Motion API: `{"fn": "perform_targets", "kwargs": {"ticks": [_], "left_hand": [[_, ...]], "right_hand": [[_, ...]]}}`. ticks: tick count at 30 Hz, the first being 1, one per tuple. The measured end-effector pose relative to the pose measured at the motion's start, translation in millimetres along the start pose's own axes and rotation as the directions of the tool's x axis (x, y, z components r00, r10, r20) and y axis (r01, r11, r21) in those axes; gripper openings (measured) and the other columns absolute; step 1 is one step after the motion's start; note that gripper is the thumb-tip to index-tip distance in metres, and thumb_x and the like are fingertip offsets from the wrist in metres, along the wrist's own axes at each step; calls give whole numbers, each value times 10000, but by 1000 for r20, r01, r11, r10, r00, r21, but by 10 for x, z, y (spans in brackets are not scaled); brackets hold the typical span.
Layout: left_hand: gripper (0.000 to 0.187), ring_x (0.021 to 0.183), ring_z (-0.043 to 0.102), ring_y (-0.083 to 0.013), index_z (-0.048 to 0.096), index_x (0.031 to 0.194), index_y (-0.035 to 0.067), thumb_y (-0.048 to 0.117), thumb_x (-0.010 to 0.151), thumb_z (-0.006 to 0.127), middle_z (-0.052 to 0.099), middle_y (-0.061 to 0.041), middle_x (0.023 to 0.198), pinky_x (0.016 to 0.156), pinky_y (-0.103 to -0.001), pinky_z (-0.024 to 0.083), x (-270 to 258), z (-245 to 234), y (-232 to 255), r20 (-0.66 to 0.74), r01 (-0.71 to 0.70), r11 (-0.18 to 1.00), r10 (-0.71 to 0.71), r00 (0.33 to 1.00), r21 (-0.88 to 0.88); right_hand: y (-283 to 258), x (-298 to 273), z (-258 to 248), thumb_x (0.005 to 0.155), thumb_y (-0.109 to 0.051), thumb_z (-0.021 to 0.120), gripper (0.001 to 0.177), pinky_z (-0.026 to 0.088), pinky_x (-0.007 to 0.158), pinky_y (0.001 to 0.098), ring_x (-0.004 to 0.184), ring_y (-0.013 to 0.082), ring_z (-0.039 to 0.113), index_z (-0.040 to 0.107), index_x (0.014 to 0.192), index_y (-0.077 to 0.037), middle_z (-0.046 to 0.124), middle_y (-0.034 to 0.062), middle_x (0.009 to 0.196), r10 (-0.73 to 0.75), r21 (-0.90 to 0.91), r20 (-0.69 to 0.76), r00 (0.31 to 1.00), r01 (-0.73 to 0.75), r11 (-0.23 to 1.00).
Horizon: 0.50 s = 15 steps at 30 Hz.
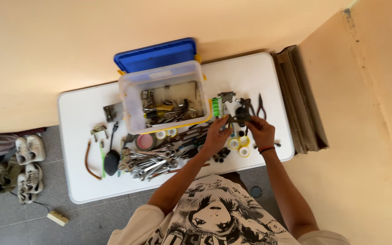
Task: The person removes hand tools from an open plastic toolbox and lays them out in groups on a white table, sorting wrenches, pliers, screwdrivers and other hardware into separate piles while continuing to pull more items from the box.
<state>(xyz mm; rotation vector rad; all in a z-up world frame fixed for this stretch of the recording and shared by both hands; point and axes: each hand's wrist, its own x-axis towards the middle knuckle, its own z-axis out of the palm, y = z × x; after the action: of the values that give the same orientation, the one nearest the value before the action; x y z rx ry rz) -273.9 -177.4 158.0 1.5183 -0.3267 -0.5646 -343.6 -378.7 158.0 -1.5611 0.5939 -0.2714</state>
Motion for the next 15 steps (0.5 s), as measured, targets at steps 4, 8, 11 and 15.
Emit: {"fn": "perform_targets", "kwargs": {"ticks": [4,8,11,15], "left_hand": [[569,1169,601,-172,497,1526,84,117,985,670,545,-101,1345,986,-299,577,864,479,-434,-78,-21,997,15,997,-72],[550,1054,639,-181,512,1517,90,100,983,641,571,-104,1308,860,-299,542,1716,731,-818,-144,75,997,-70,987,28],[558,945,624,-164,506,1506,94,94,958,612,548,-104,1293,735,-296,551,2246,805,-1007,-179,177,984,-178,968,-24],[596,855,581,-166,517,1550,64,108,967,631,642,-182,1134,700,-306,500,2502,795,-1211,-198,274,962,-266,944,14]], "right_hand": [[211,903,-406,905,-50,803,328,571,765,233,852,92,688,724,1210,38,768,80,1000,-17,-63,-8,1000,17,998],[447,1719,-541,900,-71,812,298,570,752,239,834,99,698,753,1175,29,779,88,963,10,-175,-3,1000,-11,985],[656,2188,-511,893,-72,816,287,564,742,245,822,106,698,758,1157,27,781,93,956,65,-185,8,998,-62,981],[983,2493,-442,885,-67,804,288,576,756,248,844,118,728,745,1149,31,787,90,982,129,-153,44,991,-121,981]]}}
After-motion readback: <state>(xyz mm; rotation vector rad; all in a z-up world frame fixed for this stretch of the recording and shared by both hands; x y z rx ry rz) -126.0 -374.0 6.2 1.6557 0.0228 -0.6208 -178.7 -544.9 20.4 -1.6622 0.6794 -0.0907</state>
